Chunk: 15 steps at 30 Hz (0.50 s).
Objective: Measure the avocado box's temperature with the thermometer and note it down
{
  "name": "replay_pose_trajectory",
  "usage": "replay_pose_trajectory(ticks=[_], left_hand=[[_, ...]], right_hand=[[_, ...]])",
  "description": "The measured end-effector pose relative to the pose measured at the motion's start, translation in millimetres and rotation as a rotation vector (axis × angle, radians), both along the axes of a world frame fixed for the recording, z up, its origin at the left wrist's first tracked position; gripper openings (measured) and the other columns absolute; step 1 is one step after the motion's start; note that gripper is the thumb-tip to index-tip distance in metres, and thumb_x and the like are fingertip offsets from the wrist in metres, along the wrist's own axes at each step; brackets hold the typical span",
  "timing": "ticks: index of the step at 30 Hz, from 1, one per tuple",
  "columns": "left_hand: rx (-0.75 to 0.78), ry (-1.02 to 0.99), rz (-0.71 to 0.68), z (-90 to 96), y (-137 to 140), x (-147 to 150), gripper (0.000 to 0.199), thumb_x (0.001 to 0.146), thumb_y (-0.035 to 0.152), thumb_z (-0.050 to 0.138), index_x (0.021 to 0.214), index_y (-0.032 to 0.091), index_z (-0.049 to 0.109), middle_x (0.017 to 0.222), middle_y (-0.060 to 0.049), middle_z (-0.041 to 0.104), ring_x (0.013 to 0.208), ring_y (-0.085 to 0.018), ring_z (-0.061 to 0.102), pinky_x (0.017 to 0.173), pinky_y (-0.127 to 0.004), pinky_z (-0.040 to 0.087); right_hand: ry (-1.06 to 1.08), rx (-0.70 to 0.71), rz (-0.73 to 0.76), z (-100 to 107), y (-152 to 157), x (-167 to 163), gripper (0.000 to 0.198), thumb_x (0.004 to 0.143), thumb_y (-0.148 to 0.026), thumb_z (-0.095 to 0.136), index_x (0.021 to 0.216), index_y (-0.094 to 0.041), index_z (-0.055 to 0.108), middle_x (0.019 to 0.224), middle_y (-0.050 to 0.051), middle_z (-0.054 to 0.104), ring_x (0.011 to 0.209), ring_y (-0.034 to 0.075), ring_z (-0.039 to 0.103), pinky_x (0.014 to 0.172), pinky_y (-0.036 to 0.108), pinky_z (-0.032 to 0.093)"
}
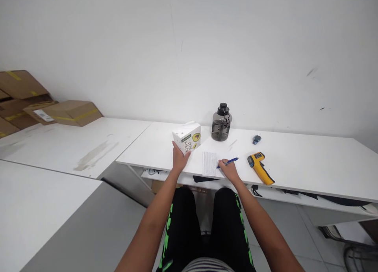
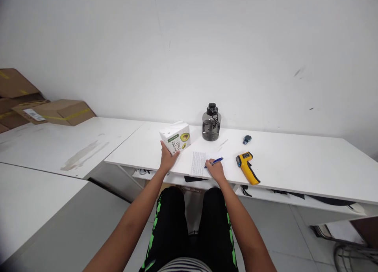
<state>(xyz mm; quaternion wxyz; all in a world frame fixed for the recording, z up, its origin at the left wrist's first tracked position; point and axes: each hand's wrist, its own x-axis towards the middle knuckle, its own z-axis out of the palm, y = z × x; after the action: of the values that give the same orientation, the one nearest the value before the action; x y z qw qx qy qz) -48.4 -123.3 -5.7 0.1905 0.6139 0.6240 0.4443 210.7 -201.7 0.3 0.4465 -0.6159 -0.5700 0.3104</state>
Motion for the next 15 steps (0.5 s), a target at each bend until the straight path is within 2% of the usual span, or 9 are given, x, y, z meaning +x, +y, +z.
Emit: replay_pose_trajectory(ticks=[8,15], left_hand=[[0.01,-0.009,0.002,-2.4,0.2,-1.0,0.117,0.077,0.043,0.069,0.154,0.013,-0.013,0.159,-0.024,0.021,0.146,-0.036,0.024,0.117,-0.053,0.026],[-0.005,0.0,0.001,-1.9,0.2,-0.6,0.115,0.079,0.044,0.067,0.154,0.012,-0.014,0.16,-0.023,0.017,0.147,-0.036,0.021,0.117,-0.052,0.025]], right_hand=[[-0.003,-0.01,0.015,2.2,-1.1,1.4,0.034,0.076,-0.046,0.047,0.05,-0.024,0.045,0.048,-0.003,0.05,0.054,0.016,0.048,0.057,0.028,0.037],[-0.012,-0.008,-0.039,2.1,1.0,-0.4,0.035,0.076,-0.046,0.047,0.049,-0.025,0.039,0.049,-0.003,0.047,0.057,0.016,0.046,0.059,0.028,0.035]])
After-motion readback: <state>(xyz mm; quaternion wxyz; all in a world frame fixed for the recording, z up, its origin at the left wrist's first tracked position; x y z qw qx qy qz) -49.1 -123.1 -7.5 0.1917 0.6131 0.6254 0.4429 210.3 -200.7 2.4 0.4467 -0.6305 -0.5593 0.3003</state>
